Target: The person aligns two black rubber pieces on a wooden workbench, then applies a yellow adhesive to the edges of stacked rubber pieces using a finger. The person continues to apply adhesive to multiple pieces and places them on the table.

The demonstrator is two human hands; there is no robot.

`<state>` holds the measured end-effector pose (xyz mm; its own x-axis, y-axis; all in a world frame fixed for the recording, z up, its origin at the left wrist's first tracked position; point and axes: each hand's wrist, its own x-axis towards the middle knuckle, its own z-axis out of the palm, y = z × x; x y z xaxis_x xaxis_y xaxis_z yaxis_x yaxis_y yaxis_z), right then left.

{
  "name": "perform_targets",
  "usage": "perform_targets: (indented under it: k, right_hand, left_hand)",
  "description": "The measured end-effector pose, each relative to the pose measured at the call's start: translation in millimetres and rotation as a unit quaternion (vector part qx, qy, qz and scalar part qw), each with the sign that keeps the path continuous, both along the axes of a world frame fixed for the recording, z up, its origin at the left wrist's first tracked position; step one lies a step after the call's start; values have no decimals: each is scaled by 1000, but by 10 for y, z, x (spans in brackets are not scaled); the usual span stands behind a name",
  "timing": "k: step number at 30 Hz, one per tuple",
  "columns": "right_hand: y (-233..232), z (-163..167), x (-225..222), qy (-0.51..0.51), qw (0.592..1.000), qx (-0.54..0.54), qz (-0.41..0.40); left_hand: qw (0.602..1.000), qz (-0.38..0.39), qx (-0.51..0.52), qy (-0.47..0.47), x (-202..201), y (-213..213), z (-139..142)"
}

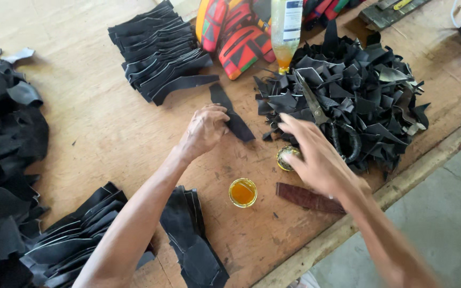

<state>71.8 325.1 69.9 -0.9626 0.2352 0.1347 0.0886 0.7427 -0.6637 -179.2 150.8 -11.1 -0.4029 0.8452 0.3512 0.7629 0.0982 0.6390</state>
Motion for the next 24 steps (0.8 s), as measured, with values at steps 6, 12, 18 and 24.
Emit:
perform_targets:
  k: [6,12,18,24]
  right_hand:
    - [227,-439,-893,-65,992,-4,104]
    - [430,-611,-820,-63,991,53,102]
    - [364,-495,-769,48,992,35,113]
    - [156,30,-490,102,985,105,92]
  left_hand:
    - [992,-4,-88,89,128,-56,257]
    - [987,22,-146,62,187,8,236]
    - [995,-16,-13,95,173,5,181]
    - [996,44,-58,57,474,-480,963]
